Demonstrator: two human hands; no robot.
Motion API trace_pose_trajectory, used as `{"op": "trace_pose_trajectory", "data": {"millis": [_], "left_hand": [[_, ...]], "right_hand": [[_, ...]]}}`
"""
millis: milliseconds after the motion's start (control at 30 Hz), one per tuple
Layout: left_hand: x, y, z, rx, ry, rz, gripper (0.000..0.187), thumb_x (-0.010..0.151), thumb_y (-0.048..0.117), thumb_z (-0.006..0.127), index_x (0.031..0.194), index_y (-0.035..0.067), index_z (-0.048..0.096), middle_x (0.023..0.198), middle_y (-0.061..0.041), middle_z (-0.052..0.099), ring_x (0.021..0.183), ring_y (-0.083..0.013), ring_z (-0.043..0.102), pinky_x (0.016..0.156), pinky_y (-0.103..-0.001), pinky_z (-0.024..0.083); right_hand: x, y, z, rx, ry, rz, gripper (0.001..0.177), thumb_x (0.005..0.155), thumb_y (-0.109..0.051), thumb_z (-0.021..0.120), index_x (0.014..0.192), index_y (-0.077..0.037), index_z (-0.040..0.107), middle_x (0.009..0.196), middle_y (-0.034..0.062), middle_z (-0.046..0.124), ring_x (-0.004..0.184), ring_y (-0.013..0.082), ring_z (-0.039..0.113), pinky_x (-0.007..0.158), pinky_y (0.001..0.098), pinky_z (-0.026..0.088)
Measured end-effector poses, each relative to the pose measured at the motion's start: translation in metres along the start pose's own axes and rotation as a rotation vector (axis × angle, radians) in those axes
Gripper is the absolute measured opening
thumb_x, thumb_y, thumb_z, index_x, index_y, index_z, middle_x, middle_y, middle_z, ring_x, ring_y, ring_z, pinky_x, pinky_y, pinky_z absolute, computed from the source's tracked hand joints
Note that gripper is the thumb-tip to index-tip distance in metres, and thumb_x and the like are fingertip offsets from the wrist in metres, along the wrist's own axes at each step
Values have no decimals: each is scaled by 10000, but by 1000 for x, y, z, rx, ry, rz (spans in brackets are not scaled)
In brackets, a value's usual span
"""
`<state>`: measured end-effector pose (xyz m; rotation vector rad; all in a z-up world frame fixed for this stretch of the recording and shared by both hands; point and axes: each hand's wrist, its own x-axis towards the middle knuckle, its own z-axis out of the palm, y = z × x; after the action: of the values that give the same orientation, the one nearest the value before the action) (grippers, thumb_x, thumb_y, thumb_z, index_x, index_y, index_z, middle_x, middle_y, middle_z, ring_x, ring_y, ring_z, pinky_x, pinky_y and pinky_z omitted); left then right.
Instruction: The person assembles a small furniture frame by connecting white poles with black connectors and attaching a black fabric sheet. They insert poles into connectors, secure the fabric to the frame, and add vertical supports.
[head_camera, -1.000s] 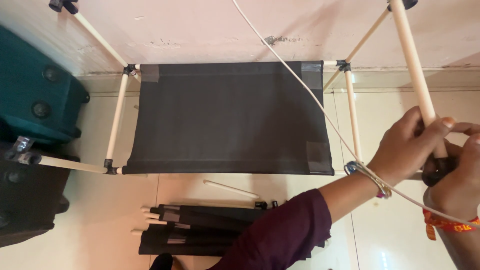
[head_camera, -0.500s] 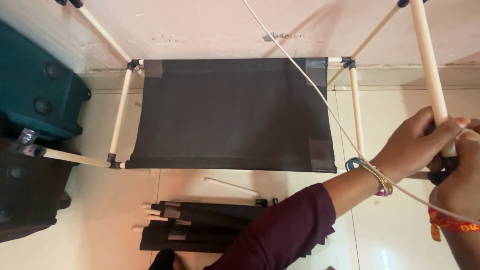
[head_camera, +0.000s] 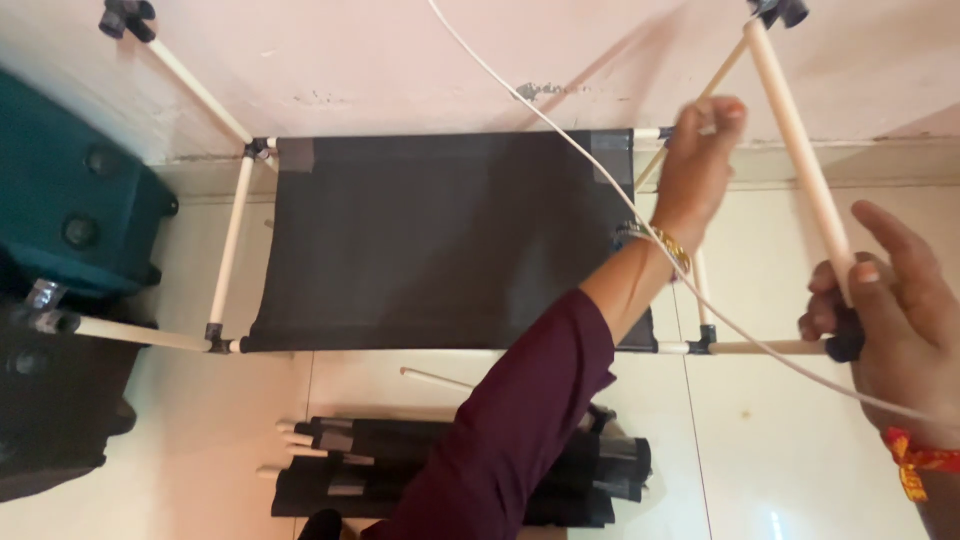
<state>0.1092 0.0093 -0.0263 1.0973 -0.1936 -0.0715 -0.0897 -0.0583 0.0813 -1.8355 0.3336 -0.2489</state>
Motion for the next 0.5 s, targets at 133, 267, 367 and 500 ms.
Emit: {"op": "trace_pose_trajectory", "data": {"millis": [133,267,367,500], "left_hand": [[56,-12,-11,223,182,261,401,951,89,613,1347,44,565,1364,-111,622,1260,-256,589,1069,-394,489],[104,-24,-12,389,19,403,623,863,-11,657,1451,66,467,1446,-128,583,1381,-295,539,1161,-391,426],[128,-30,4,132,-194,356,698,814,-23,586,1493,87,468,1421,-105,559,1366,-241,511,1125,-371,447],[144,-34,5,-172,-316,287,441,972,134,530,1403,41,549,1099,-112,658,1025,-195,566,1062,-336,454]], "right_hand": [[16,-7,-11,17,-93,116,640,1021,-10,307,1658,-46,254,1134,155,577,702,159,540,609,350,502],[36,-6,-12,314,-208,145,674,965,5,336,1635,28,402,1057,104,575,631,98,417,535,288,400],[36,-4,-10,166,-152,285,491,1080,-99,407,1551,23,471,915,43,461,579,102,334,483,289,331],[30,-4,-11,138,-92,261,483,1111,-140,429,1569,5,476,856,28,411,592,96,330,474,267,288]]}}
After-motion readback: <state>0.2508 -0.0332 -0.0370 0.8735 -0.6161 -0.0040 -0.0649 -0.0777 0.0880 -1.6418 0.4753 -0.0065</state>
